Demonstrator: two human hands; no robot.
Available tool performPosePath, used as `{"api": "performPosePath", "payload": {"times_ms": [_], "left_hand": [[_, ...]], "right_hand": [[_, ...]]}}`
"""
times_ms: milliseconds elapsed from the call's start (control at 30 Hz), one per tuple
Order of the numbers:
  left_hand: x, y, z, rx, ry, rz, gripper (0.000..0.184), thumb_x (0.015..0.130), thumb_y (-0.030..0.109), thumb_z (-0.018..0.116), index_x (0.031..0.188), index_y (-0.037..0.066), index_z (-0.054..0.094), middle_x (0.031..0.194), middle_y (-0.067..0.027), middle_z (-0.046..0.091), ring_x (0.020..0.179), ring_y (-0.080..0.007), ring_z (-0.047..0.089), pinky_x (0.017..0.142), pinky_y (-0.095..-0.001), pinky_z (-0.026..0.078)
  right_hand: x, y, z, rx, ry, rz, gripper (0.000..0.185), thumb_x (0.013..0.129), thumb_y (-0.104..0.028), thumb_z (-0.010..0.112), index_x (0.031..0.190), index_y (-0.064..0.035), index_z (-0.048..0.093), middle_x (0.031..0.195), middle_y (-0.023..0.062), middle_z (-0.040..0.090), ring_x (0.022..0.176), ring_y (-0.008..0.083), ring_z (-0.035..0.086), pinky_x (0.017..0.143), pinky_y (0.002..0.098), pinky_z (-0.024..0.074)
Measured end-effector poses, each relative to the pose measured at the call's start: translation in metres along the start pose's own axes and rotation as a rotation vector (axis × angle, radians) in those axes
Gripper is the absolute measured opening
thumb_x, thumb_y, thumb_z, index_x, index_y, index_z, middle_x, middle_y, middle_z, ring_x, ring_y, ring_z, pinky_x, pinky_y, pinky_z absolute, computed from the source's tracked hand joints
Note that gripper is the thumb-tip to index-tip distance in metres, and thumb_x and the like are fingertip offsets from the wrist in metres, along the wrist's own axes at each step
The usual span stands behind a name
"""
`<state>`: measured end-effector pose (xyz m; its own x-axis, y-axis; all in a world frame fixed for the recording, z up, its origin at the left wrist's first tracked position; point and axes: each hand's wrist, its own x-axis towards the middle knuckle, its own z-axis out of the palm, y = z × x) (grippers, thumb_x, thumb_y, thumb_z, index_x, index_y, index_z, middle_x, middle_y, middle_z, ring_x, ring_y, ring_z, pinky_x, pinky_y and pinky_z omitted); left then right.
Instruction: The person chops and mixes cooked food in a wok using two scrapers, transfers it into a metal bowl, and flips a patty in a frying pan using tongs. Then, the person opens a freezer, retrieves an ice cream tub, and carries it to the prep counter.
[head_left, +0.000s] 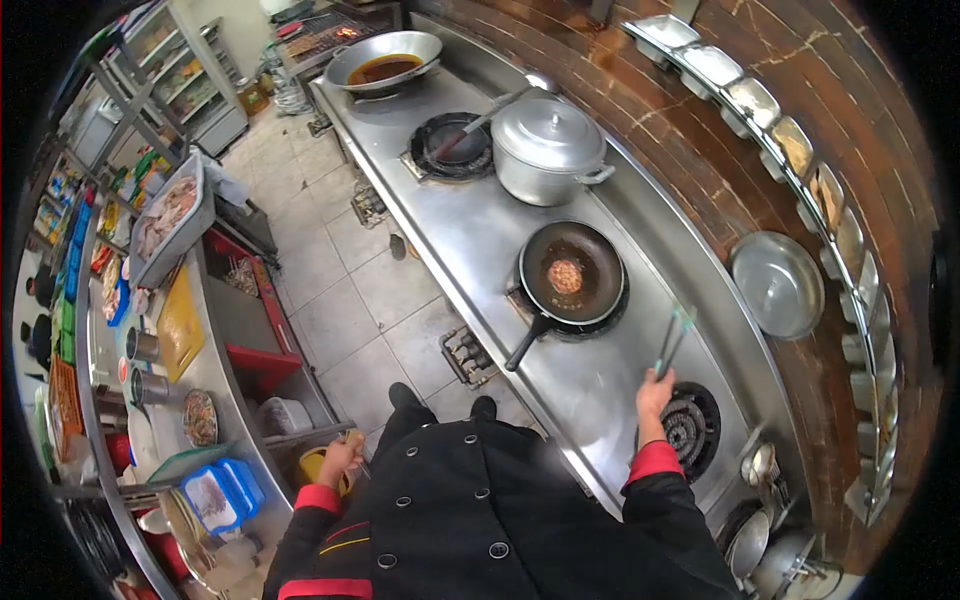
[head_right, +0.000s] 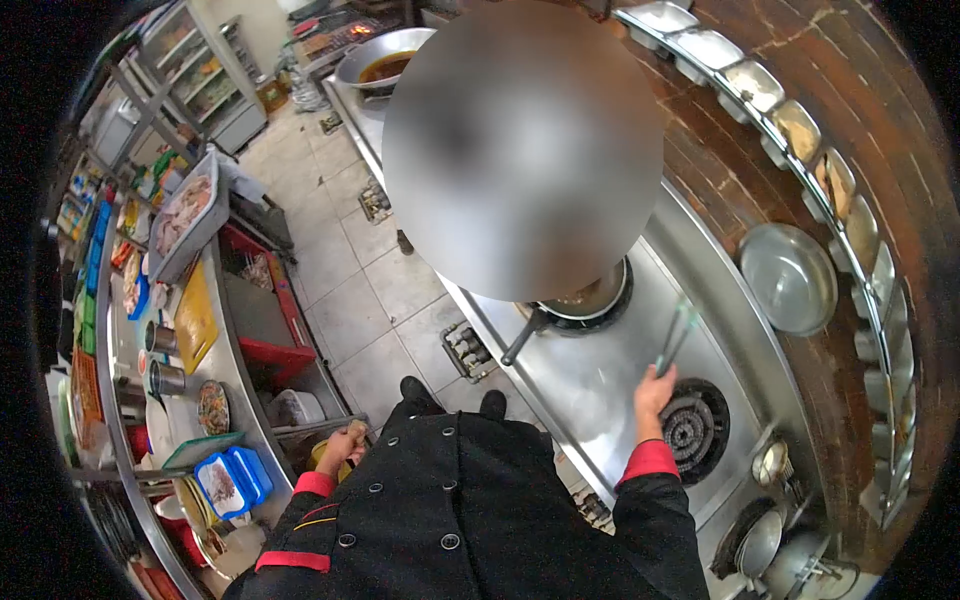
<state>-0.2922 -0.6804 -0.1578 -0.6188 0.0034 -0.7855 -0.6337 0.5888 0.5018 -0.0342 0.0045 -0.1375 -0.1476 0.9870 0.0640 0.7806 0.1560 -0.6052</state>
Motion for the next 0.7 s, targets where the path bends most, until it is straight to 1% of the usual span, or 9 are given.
{"api": "performPosePath", "payload": {"times_ms": [167,267,300,400,467,500,533,600,700], "left_hand": [[-0.008,-0.02,-0.013,-0.011,0.02,-0.03,0.066,0.086,0.042,0.073,0.126,-0.008,0.055,0.082,-0.0085,0.066,0.057,-0.0145,0.064,0.048,-0.0257,0.051],[-0.044,-0.024,-0.022,-0.044,0.012,-0.057,0.062,0.088,0.04,0.072,0.127,-0.006,0.056,0.082,-0.0085,0.066,0.059,-0.015,0.065,0.047,-0.0277,0.05],[-0.048,-0.034,-0.02,-0.013,0.071,-0.071,0.057,0.089,0.038,0.07,0.128,-0.002,0.057,0.079,-0.0069,0.065,0.06,-0.0144,0.064,0.047,-0.0278,0.049],[-0.085,-0.039,-0.014,0.033,0.118,-0.07,0.041,0.087,0.041,0.07,0.097,0.003,0.061,0.074,-0.0052,0.064,0.056,-0.0141,0.06,0.047,-0.0291,0.048],[-0.093,-0.055,-0.01,0.085,0.123,-0.025,0.04,0.086,0.039,0.069,0.102,0.003,0.064,0.067,-0.0074,0.061,0.055,-0.0189,0.061,0.048,-0.0339,0.048],[-0.085,-0.076,-0.006,0.159,0.18,-0.016,0.042,0.084,0.039,0.069,0.108,0.005,0.066,0.074,-0.0123,0.066,0.069,-0.0264,0.068,0.062,-0.039,0.053],[-0.097,-0.073,-0.004,0.203,0.111,0.184,0.042,0.082,0.034,0.072,0.114,0.007,0.067,0.076,-0.0089,0.066,0.064,-0.0193,0.064,0.06,-0.0327,0.052],[-0.079,-0.099,0.013,0.36,0.309,0.247,0.05,0.079,0.038,0.074,0.119,0.008,0.066,0.094,-0.0168,0.071,0.089,-0.031,0.069,0.079,-0.0385,0.054],[-0.089,-0.085,0.024,0.209,0.318,0.042,0.056,0.077,0.042,0.076,0.121,0.009,0.065,0.11,-0.0194,0.069,0.108,-0.0372,0.064,0.093,-0.0415,0.049]], "right_hand": [[0.057,0.053,0.032,-0.176,-0.006,0.198,0.087,0.086,-0.042,0.071,0.143,0.0123,0.034,0.13,0.0338,0.056,0.121,0.0449,0.055,0.104,0.0457,0.0429],[0.062,0.031,0.034,-0.48,-0.13,0.219,0.077,0.089,-0.04,0.067,0.141,0.0105,0.04,0.142,0.0296,0.048,0.126,0.0431,0.048,0.108,0.046,0.039],[0.063,0.033,0.041,-0.492,-0.089,0.121,0.072,0.091,-0.037,0.066,0.141,0.009,0.042,0.144,0.028,0.046,0.126,0.0421,0.047,0.108,0.0464,0.0383],[0.02,-0.025,0.038,-0.307,0.036,-0.22,0.059,0.093,-0.026,0.063,0.141,0.0027,0.045,0.138,0.023,0.051,0.119,0.038,0.051,0.102,0.0472,0.0408],[-0.019,-0.076,0.05,0.037,-0.074,-0.335,0.051,0.092,-0.016,0.061,0.14,-0.0017,0.049,0.121,0.0176,0.059,0.11,0.0324,0.055,0.096,0.0425,0.0448],[-0.041,-0.094,0.07,0.058,-0.124,-0.381,0.051,0.092,-0.016,0.061,0.14,-0.0017,0.049,0.121,0.0176,0.059,0.11,0.0324,0.055,0.096,0.0425,0.0448],[-0.064,-0.108,0.087,0.22,-0.327,-0.516,0.048,0.092,-0.011,0.06,0.138,-0.0027,0.051,0.114,0.0153,0.059,0.104,0.0294,0.056,0.092,0.0397,0.0462],[-0.135,-0.172,0.065,0.376,-0.671,-0.692,0.043,0.091,-0.004,0.058,0.133,-0.0039,0.056,0.104,0.0101,0.06,0.093,0.0217,0.057,0.084,0.0325,0.048],[-0.215,-0.223,0.045,0.425,-1.198,-0.708,0.034,0.09,-0.007,0.064,0.124,-0.0029,0.062,0.095,0.0029,0.061,0.077,0.0096,0.055,0.07,0.0261,0.049]]}}
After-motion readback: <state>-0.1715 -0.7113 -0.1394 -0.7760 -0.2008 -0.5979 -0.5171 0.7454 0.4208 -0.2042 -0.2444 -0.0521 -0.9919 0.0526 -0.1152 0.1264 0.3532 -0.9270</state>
